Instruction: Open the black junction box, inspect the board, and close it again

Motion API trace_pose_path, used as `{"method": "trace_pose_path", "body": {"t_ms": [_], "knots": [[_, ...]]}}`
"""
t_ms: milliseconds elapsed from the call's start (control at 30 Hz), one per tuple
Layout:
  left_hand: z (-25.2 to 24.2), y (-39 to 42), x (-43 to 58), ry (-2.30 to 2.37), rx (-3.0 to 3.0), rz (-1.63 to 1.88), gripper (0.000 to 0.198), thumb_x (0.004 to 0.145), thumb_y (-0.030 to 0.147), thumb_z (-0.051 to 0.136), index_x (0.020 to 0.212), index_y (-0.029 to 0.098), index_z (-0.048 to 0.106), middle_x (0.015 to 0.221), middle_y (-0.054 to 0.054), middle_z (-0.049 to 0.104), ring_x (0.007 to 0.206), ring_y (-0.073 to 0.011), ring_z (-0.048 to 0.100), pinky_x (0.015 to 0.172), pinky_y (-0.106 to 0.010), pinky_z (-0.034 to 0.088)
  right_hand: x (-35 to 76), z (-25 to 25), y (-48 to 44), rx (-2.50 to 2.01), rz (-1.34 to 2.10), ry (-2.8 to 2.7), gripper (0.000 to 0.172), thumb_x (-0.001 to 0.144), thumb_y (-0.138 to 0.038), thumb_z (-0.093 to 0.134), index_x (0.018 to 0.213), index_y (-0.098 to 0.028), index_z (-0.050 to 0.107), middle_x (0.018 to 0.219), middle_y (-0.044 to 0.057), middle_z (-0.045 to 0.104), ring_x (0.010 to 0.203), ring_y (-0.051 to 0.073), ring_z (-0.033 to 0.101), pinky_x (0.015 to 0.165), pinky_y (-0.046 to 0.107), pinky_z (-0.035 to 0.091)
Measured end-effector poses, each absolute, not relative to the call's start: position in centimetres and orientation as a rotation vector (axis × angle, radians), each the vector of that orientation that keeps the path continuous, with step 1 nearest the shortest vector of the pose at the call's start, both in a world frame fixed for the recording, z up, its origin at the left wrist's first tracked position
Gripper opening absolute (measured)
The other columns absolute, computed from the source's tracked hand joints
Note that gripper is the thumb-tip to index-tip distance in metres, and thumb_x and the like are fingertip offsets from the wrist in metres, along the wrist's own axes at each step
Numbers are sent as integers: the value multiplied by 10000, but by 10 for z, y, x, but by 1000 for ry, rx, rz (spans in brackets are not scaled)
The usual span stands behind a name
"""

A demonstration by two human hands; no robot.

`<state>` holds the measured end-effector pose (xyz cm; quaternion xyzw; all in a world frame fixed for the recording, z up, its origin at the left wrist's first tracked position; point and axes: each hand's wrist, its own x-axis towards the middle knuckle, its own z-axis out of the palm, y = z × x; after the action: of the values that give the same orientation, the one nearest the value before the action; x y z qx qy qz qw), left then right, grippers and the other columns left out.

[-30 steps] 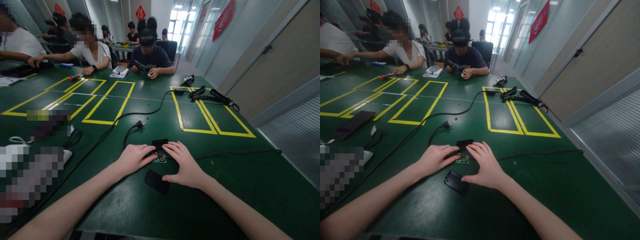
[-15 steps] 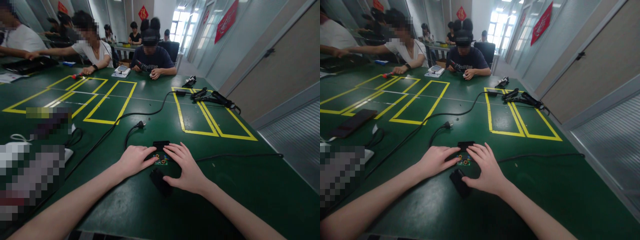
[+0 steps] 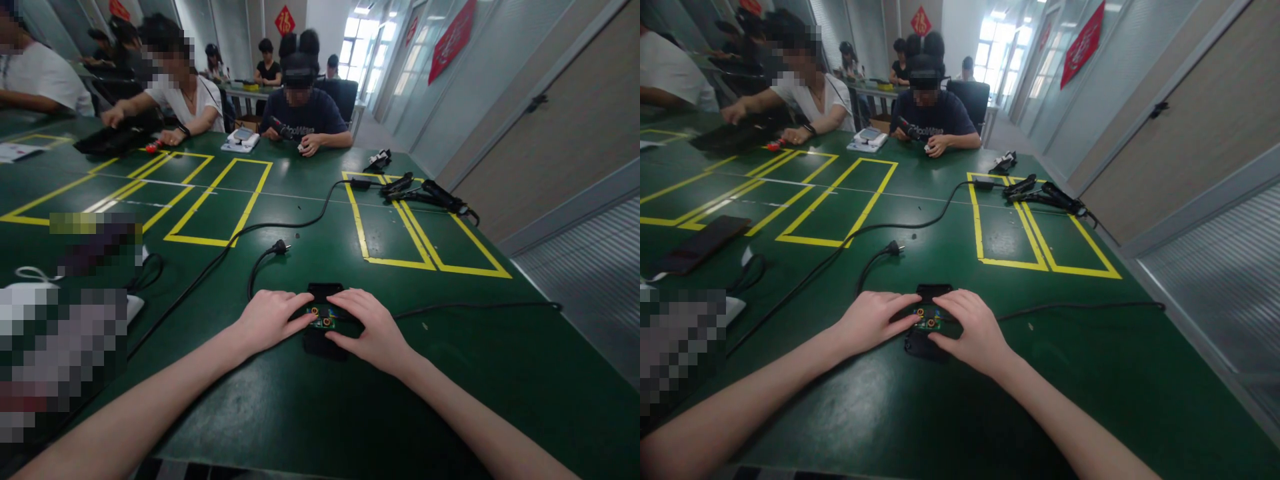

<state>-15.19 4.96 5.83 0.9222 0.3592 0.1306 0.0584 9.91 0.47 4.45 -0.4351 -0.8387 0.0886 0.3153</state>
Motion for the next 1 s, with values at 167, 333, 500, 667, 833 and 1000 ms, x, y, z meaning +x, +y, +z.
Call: {"method": "trace_pose_path", "body": {"t_ms": [167, 333, 500, 667, 833, 1000], "knots": [[55, 51, -148, 1098, 2774, 383, 303, 1063, 489, 582, 1164, 218, 675, 933, -33, 809, 814, -209, 776, 666, -255, 523, 90, 45, 9, -1078, 199, -2220, 306, 876, -268, 796, 1160, -177, 728, 1093, 127, 766, 995, 290, 710, 840, 460, 618], [54, 56, -147, 1110, 2740, 429, 341, 1070, 522, 557, 1193, 226, 673, 967, -28, 812, 836, -199, 778, 686, -248, 536, 89, 45, 9, -1127, 154, -2218, 219, 896, -283, 770, 1098, -208, 737, 1080, 115, 763, 963, 285, 697, 795, 449, 600], [52, 60, -149, 1070, 2748, 449, 395, 1101, 480, 503, 1404, 245, 599, 1169, -56, 785, 965, -213, 780, 760, -270, 571, 92, 42, 14, -1192, 118, -2214, 231, 909, -318, 764, 1117, -217, 753, 1098, 118, 767, 975, 295, 712, 806, 467, 610], [52, 62, -155, 1012, 2742, 461, 391, 1099, 484, 500, 1367, 232, 631, 1106, -59, 783, 920, -199, 770, 756, -258, 568, 94, 39, 17, -1195, 178, -2213, 404, 928, -366, 748, 1308, -232, 714, 1299, 130, 737, 1191, 319, 697, 1003, 539, 601], [53, 63, -158, 969, 2766, 442, 400, 1095, 488, 501, 1358, 227, 653, 1041, -53, 789, 848, -187, 765, 716, -246, 553, 95, 36, 16, -1192, 227, -2229, 578, 943, -399, 729, 1471, -193, 616, 1434, 151, 675, 1359, 325, 618, 1133, 545, 550], [50, 66, -154, 1012, 2781, 463, 371, 1099, 473, 501, 1314, 231, 683, 1049, -52, 796, 876, -192, 769, 717, -246, 542, 95, 34, 15, -1177, 245, -2232, 543, 955, -382, 713, 1467, -225, 619, 1421, 133, 685, 1344, 318, 628, 1135, 561, 546]]}}
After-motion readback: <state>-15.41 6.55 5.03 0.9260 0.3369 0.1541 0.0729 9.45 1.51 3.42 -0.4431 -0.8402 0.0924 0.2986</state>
